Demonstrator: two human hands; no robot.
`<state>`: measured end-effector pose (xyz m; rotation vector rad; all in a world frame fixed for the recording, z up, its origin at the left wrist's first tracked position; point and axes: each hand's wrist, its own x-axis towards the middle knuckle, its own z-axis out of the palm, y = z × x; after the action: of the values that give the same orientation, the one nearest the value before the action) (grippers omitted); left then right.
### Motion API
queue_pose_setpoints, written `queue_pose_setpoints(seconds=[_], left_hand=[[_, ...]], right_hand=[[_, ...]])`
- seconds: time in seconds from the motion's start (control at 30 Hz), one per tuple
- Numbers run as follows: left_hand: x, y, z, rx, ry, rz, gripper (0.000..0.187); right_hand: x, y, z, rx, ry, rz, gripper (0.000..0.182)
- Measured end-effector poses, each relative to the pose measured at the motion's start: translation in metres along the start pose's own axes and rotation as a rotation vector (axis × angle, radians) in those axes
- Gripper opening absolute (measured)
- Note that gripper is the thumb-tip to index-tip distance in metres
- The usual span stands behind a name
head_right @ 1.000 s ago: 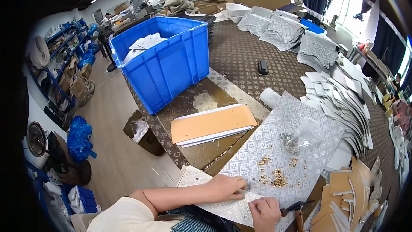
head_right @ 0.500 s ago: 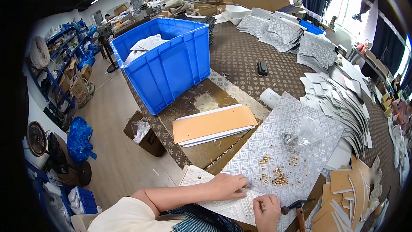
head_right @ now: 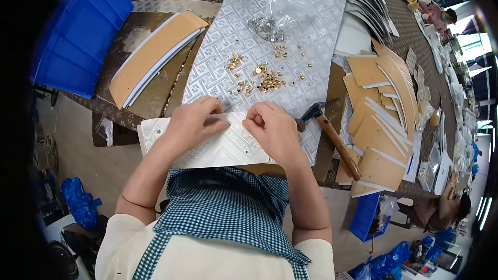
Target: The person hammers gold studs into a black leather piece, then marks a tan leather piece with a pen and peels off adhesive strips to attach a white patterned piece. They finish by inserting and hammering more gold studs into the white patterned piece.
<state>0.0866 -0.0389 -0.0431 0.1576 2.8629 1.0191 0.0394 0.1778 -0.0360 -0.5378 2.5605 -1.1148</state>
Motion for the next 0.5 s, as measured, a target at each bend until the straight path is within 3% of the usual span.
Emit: queue_pose_setpoints(seconds=[0.5], left_hand=[[-0.001, -0.004, 0.001, 0.012, -0.002, 0.021, 0.029]], right_hand=[[0.007, 0.014, 0.007, 0.122, -0.010, 0.067, 0.018]])
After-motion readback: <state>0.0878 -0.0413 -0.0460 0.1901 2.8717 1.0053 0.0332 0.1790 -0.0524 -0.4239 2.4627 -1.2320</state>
